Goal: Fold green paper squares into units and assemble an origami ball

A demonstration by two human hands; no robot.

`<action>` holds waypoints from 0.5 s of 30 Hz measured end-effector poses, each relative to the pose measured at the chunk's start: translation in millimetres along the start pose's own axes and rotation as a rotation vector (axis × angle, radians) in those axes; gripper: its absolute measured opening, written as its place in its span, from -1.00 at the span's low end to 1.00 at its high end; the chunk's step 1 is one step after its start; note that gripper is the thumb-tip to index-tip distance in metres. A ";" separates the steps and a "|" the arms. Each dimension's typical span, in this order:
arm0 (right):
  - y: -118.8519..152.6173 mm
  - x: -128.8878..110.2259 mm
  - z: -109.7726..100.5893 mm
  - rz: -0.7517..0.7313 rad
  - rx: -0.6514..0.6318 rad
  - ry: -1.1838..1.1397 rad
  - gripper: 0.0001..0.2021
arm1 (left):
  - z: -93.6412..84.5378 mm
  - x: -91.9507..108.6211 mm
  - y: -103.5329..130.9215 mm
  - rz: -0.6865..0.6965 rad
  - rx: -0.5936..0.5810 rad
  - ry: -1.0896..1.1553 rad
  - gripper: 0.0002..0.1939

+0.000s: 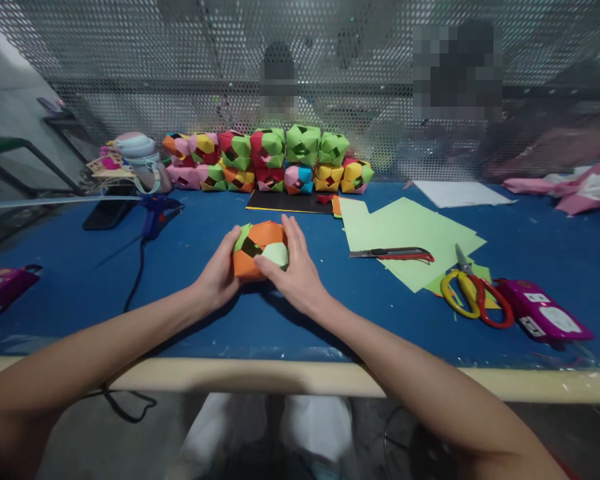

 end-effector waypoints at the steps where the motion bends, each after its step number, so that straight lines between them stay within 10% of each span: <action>1: 0.1 -4.9 0.1 -0.063 -0.026 0.039 -0.10 | -2.1 -2.0 -0.7 -0.038 0.007 0.000 -0.59; 6: 1.4 -14.9 -0.3 -0.212 -0.034 0.173 -0.16 | 1.1 -14.9 -0.5 -0.167 -0.080 -0.065 -0.52; 15: 2.1 -3.1 1.1 -0.099 0.027 0.119 -0.20 | -3.0 12.1 8.3 0.197 0.015 -0.199 -0.29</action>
Point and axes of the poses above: each hand's wrist, its own y-axis away from the middle knuckle, its own z-axis out of the palm, x = y × z, the point moved 10 cm from there along -y, towards the middle knuckle, and after that the axes turned 2 degrees about -y, right-handed, at the moved point
